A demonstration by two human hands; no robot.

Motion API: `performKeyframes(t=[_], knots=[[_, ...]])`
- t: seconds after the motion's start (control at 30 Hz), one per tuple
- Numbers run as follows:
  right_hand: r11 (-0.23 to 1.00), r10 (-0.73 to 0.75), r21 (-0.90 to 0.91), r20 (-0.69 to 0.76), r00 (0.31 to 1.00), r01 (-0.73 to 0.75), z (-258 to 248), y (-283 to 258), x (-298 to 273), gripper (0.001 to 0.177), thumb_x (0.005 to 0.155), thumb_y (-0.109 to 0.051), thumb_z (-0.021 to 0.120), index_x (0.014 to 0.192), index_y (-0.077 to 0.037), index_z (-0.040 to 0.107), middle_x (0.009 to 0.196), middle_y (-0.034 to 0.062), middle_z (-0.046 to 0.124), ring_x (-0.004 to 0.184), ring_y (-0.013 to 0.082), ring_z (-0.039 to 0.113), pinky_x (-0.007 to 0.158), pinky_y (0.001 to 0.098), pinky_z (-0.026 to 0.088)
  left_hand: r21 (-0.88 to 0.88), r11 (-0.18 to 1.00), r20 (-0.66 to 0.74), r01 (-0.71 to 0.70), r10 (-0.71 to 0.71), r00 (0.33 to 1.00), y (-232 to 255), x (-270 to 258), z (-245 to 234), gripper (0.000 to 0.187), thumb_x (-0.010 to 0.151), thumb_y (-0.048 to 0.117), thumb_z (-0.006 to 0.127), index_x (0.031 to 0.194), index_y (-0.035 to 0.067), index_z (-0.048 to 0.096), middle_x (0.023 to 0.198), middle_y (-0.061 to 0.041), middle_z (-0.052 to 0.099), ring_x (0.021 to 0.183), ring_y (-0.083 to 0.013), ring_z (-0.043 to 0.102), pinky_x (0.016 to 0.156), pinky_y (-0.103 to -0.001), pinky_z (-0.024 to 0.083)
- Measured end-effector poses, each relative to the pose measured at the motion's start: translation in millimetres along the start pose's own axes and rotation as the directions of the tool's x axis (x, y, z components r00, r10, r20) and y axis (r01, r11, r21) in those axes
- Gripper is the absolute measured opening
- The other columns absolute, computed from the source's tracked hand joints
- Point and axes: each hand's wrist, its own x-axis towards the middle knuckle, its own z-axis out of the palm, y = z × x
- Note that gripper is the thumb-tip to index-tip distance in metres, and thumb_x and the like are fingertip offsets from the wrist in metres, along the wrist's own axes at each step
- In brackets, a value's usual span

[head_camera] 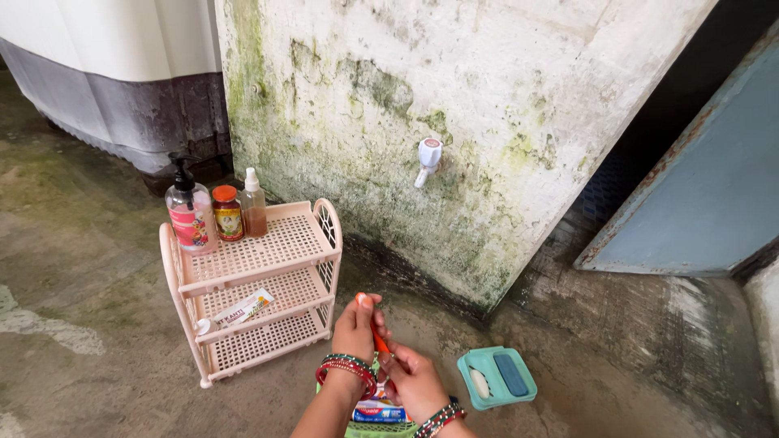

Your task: The person rinses several personal care items under a wall tap, wipes them with a cloth, and places them on a two-tier plastic rack. Items handled include a pump bottle, a small jar, a spray bottle, a tube, and a toothbrush. The person also washes their hands during the process.

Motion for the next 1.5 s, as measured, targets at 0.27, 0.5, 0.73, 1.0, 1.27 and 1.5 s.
performKeyframes(t=[0.27, 0.5, 0.73, 1.0, 1.27, 1.5], knots=[[0.997, 0.07, 0.013, -0.048, 0.996, -0.07, -9, 4, 3, 0.035, 0.1, -0.026, 0.061, 0.128, -0.006, 0.07, 0.074, -0.0001, 0.062, 0.052, 0.0072, 0.051, 0.046, 0.0223, 0.036, 0.019, 0.996, 0.105, 0.091, -0.093, 0.99, 9, -8, -3, 0.032, 0.099, 0.016, 0.052, 0.129, 0.01, 0.061, 0.091, 0.0, 0.07, 0.079, -0.0102, 0.066, 0.074, -0.028, 0.057], [0.98, -0.023, -0.199, -0.108, 0.994, 0.001, 4, 3, -4, 0.037, 0.099, -0.026, 0.064, 0.131, -0.01, 0.07, 0.068, -0.0009, 0.061, 0.053, 0.0049, 0.051, 0.048, 0.0222, 0.042, -0.079, 0.992, -0.02, 0.102, -0.104, 0.994, -3, 0, -2, 0.047, 0.109, 0.041, 0.048, 0.106, -0.003, 0.064, 0.073, -0.007, 0.056, 0.063, -0.0166, 0.054, 0.061, -0.033, 0.051], [0.97, 0.02, -0.239, -0.12, 0.993, -0.048, -9, 7, -1, 0.036, 0.099, -0.025, 0.063, 0.131, -0.011, 0.073, 0.069, -0.002, 0.06, 0.052, 0.0054, 0.051, 0.049, 0.0222, 0.041, -0.1, 0.984, 0.181, 0.149, -0.129, 0.975, -5, 9, -16, 0.033, 0.103, 0.017, 0.048, 0.131, 0.003, 0.059, 0.096, -0.008, 0.069, 0.083, -0.0154, 0.065, 0.081, -0.031, 0.057], [0.981, 0.038, -0.19, -0.06, 0.997, -0.049, -19, 33, 17, 0.033, 0.101, -0.023, 0.058, 0.128, -0.008, 0.07, 0.092, 0.0005, 0.074, 0.083, 0.0074, 0.07, 0.072, 0.0253, 0.058, -0.021, 0.993, 0.288, 0.116, -0.105, 0.952, -9, 12, -21, 0.041, 0.096, -0.001, 0.054, 0.136, 0.003, 0.054, 0.119, -0.01, 0.074, 0.105, -0.0184, 0.073, 0.096, -0.031, 0.057], [0.888, -0.244, -0.43, -0.137, 0.96, 0.164, 2, 0, 4, 0.046, 0.093, -0.017, 0.071, 0.136, -0.014, 0.057, 0.102, 0.0059, 0.079, 0.094, 0.0146, 0.076, 0.082, 0.0297, 0.06, 0.429, 0.898, 0.041, 0.103, -0.134, 0.99, 17, -5, -5, 0.032, 0.084, 0.027, 0.084, 0.098, -0.001, 0.077, 0.081, -0.007, 0.075, 0.067, -0.0121, 0.065, 0.061, -0.029, 0.054], [0.705, -0.426, -0.679, -0.174, 0.888, 0.205, 18, -37, -1, 0.017, 0.091, -0.015, 0.069, 0.107, -0.011, 0.073, 0.1, 0.0093, 0.08, 0.092, 0.025, 0.079, 0.078, 0.0344, 0.062, 0.546, 0.838, 0.062, 0.02, -0.064, 0.996, -21, 10, -6, 0.032, 0.087, 0.036, 0.077, 0.109, 0.013, 0.073, 0.081, -0.005, 0.079, 0.07, -0.0113, 0.072, 0.066, -0.028, 0.057]])
